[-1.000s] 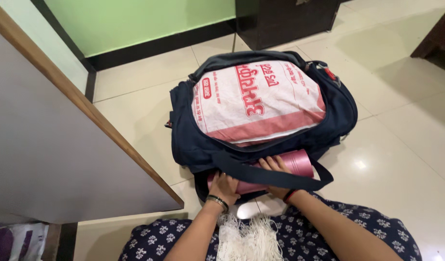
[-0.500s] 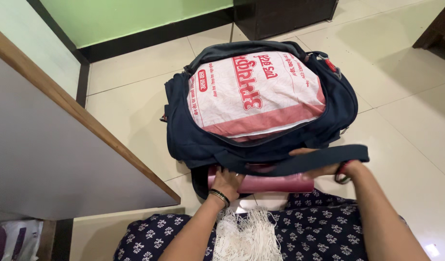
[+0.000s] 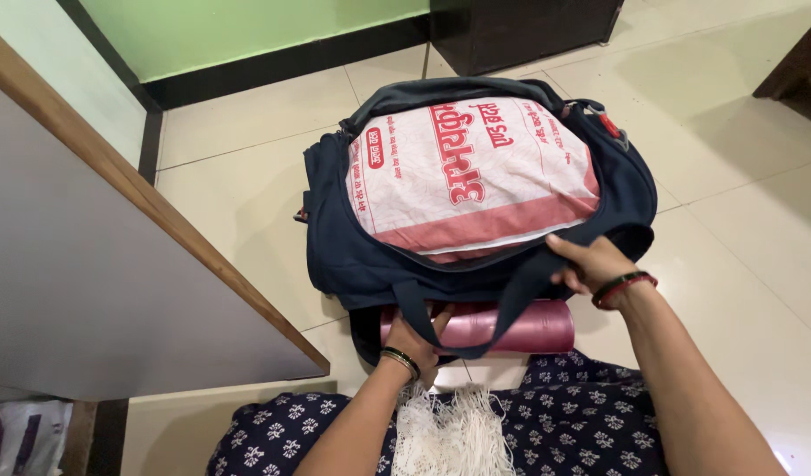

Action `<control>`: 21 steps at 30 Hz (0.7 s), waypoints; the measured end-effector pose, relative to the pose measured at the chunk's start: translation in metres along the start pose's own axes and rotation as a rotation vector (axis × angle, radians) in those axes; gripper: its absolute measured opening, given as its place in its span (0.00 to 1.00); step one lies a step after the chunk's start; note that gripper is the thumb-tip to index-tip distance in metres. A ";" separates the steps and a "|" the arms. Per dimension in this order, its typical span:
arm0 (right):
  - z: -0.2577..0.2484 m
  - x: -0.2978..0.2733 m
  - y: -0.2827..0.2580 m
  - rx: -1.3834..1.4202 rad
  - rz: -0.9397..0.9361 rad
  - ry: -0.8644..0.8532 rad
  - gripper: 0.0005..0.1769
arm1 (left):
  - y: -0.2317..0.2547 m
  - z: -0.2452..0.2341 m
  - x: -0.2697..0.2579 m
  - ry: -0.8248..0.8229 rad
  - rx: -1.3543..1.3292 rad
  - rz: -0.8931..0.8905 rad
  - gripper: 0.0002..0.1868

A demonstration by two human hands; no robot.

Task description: The person places a pink bottle into a duffle bag already containing a sack, then zips the bag closed by hand.

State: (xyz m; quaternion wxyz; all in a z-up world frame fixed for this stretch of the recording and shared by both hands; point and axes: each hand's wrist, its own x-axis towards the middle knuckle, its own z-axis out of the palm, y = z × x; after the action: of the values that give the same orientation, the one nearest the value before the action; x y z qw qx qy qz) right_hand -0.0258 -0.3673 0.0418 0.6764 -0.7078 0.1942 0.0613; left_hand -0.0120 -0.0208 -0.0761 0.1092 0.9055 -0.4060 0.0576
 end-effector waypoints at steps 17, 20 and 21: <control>0.078 0.051 -0.143 -0.379 -0.152 0.197 0.28 | 0.000 0.000 0.002 -0.123 0.041 -0.083 0.50; 0.071 0.047 -0.127 -0.448 -0.069 -0.005 0.29 | 0.001 0.000 0.001 -0.141 0.032 -0.091 0.50; 0.065 0.046 -0.116 -0.586 -0.029 -0.116 0.30 | 0.002 -0.001 0.001 -0.146 0.024 -0.095 0.50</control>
State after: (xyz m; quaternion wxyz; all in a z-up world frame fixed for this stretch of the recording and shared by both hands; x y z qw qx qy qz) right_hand 0.0698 -0.3113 0.1292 0.4543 -0.8708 0.1191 0.1455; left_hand -0.0129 -0.0222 -0.0747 0.0712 0.9268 -0.3686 -0.0088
